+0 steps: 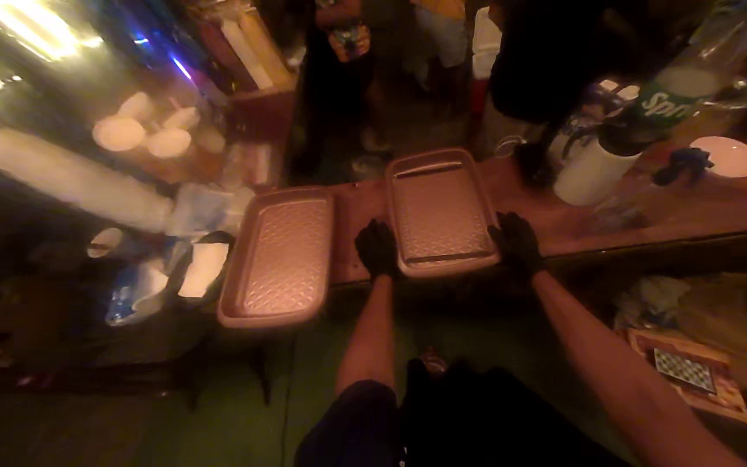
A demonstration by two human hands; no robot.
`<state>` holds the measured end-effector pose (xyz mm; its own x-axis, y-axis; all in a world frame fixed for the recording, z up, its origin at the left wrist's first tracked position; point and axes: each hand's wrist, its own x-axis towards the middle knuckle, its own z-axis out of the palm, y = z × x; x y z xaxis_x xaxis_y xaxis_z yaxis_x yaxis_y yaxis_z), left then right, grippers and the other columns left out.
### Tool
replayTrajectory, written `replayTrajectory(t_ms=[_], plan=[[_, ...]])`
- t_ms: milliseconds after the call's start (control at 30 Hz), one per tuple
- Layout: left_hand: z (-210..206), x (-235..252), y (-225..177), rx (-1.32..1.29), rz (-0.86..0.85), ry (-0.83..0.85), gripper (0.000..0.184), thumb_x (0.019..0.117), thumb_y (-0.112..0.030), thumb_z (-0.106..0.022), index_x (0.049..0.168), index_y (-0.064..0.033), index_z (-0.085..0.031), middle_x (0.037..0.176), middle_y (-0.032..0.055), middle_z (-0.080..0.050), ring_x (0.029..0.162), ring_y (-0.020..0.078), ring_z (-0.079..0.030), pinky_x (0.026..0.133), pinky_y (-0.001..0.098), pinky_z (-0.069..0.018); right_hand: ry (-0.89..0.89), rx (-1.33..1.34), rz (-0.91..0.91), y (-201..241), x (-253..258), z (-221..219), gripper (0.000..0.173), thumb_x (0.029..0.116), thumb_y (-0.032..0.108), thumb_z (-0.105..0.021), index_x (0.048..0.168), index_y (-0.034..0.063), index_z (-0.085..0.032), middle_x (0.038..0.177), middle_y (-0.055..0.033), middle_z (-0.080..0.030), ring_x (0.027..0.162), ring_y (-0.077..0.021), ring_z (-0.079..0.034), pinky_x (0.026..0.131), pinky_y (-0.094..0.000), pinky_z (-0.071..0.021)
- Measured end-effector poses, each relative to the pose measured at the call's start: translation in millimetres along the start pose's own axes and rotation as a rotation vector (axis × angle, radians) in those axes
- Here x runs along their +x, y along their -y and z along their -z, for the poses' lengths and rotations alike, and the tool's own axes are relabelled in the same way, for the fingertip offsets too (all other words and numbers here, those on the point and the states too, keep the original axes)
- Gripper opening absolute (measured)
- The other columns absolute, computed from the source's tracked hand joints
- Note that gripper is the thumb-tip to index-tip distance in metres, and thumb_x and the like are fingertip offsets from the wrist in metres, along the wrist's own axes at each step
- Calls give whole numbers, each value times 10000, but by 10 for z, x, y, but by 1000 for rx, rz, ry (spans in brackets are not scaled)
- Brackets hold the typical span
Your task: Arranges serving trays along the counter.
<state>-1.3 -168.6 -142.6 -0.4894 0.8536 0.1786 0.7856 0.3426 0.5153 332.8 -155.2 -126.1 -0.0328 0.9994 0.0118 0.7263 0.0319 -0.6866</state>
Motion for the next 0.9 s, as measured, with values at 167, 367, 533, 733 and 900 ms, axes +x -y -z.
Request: replayTrajectory(t_ms=[167, 367, 533, 733, 900], plan=[[-34, -3, 3, -73, -2, -62, 475, 1075, -427, -426, 1394, -134, -620, 1347, 128, -648, 1298, 305, -573, 1108, 499, -446, 18, -74, -16, 16, 35, 23, 604, 1012, 543, -511, 1473, 156, -566, 1514, -168, -520, 1433, -367, -441, 1178, -563, -354], [-56, 31, 37, -73, 29, -51, 478, 1067, -449, -432, 1398, -159, -620, 1352, 98, -650, 1302, 271, -574, 1112, 469, -451, 42, -174, -4, 74, 110, 16, 596, 1034, 506, -479, 1464, 102, -563, 1475, -210, -545, 1400, -394, -479, 1161, -582, -371], [-120, 70, 114, -57, 28, -60, 464, 1054, -467, -450, 1374, -193, -645, 1352, 83, -650, 1294, 265, -574, 1107, 468, -450, 17, -148, 20, 83, 88, 4, 591, 1037, 495, -485, 1459, 90, -565, 1462, -223, -549, 1381, -401, -495, 1141, -575, -396], [-241, 80, 164, -44, 11, -101, 475, 1055, -480, -439, 1366, -189, -648, 1310, 73, -667, 1266, 247, -589, 1104, 457, -453, -6, -115, 15, 17, 79, -14, 624, 1032, 541, -465, 1465, 103, -566, 1506, -204, -522, 1427, -380, -456, 1180, -554, -361], [-242, 75, 169, -13, 0, -109, 458, 1057, -470, -440, 1357, -202, -658, 1317, 63, -666, 1266, 239, -587, 1116, 451, -440, -19, -65, -7, 89, 26, -2, 615, 1022, 541, -499, 1457, 115, -581, 1509, -199, -521, 1438, -378, -443, 1183, -549, -357]])
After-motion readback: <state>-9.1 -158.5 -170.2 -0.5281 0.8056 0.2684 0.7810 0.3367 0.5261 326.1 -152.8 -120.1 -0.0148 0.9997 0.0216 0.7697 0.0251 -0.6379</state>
